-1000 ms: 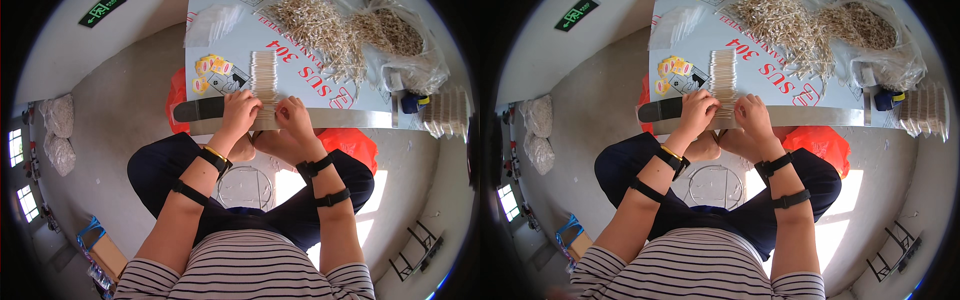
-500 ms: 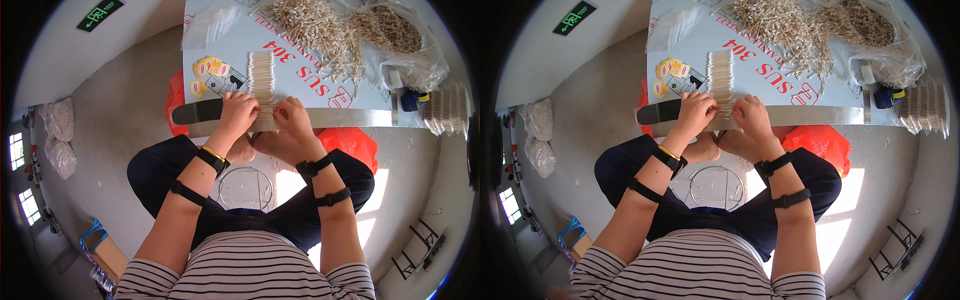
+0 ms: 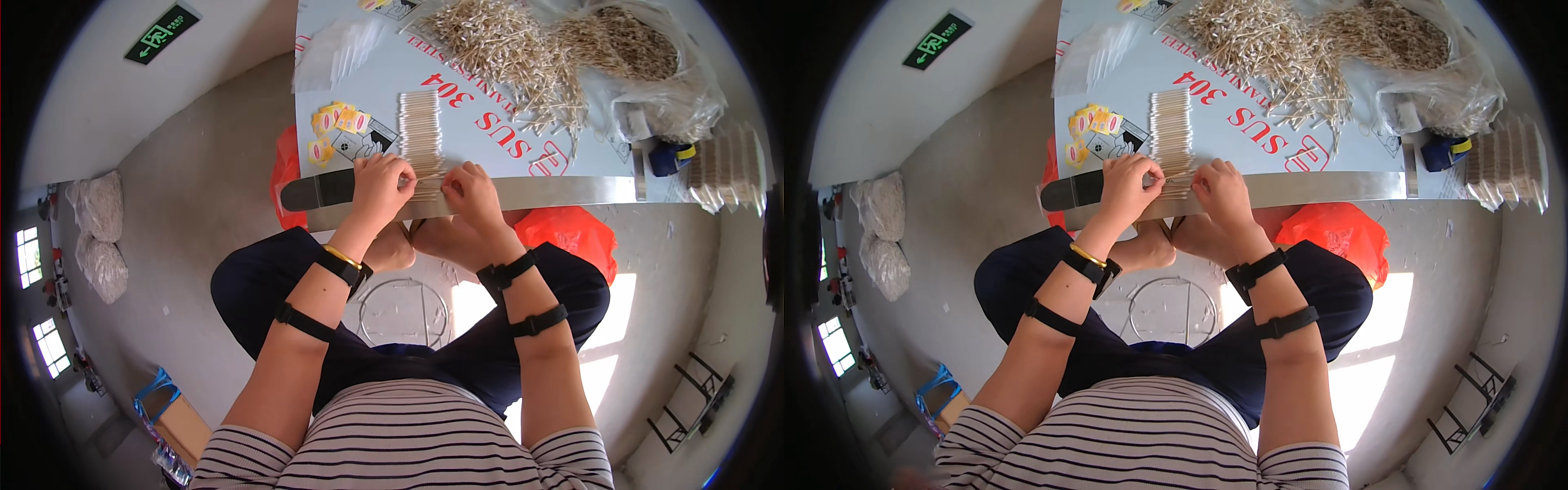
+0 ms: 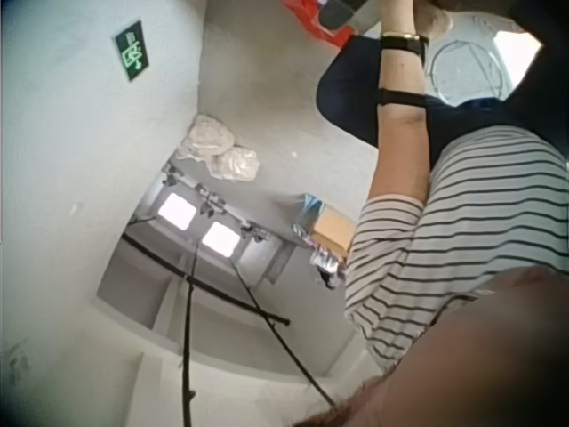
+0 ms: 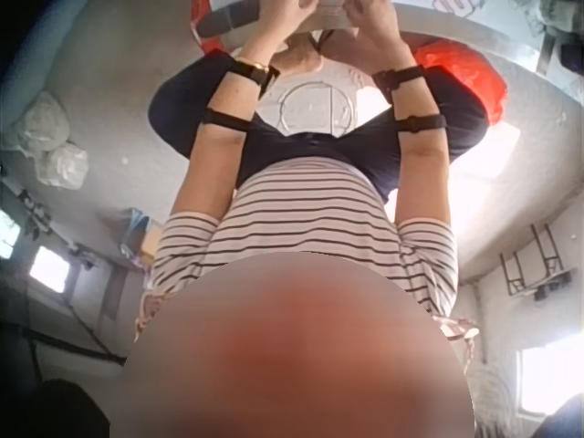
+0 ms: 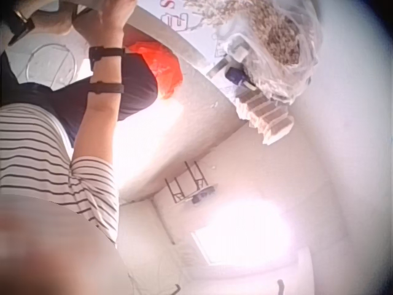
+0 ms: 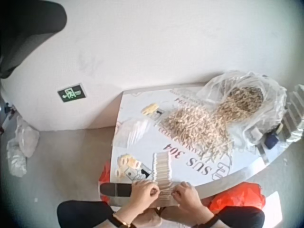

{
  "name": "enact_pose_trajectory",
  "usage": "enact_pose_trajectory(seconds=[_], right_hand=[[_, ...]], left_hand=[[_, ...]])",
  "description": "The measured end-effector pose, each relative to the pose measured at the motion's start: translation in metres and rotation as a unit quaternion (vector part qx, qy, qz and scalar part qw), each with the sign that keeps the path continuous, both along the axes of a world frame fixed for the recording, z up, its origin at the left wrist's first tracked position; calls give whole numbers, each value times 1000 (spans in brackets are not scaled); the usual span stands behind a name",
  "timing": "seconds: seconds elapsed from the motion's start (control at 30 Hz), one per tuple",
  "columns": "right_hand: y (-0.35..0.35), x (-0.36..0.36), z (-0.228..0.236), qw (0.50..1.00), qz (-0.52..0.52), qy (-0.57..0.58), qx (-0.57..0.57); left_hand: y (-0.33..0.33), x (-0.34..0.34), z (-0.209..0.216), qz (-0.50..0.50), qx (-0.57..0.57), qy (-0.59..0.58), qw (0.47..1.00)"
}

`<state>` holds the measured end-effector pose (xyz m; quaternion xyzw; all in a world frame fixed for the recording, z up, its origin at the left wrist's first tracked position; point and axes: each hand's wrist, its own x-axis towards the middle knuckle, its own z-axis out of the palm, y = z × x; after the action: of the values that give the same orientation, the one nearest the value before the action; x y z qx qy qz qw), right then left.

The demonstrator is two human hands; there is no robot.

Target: The person gathers cotton swabs from a pile, aligns them into a row, and slides them into a small plastic bag. They then place the filled bag onto a stack and repeat the process.

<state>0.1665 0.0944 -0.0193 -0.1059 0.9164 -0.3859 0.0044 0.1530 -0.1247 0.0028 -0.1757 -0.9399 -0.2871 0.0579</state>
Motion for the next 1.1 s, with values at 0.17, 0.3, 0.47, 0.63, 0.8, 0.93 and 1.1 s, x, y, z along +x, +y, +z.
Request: enact_pose_trajectory(seconds=[0.17, 0.3, 0.47, 0.63, 0.8, 0.93, 1.1], right_hand=[[-1, 7, 18, 994, -71, -72, -40], [-10, 18, 73, 925, -57, -207, -314], [-26, 47, 133, 825, 0, -228, -516], [-21, 78, 172, 797, 33, -182, -575], [-12, 106, 201, 836, 59, -101, -536], [-8, 129, 225, 839, 71, -77, -534], [-12, 155, 244, 840, 25, -41, -540]], left_hand=[[-7, 11, 33, 75, 218, -212, 950], [-7, 36, 69, 36, 410, -302, 860], [-1, 72, 110, -4, 492, -345, 799], [0, 97, 143, -62, 543, -374, 749], [1, 120, 172, -108, 559, -400, 718], [1, 139, 190, -109, 551, -425, 710], [6, 158, 205, -130, 579, -456, 664]])
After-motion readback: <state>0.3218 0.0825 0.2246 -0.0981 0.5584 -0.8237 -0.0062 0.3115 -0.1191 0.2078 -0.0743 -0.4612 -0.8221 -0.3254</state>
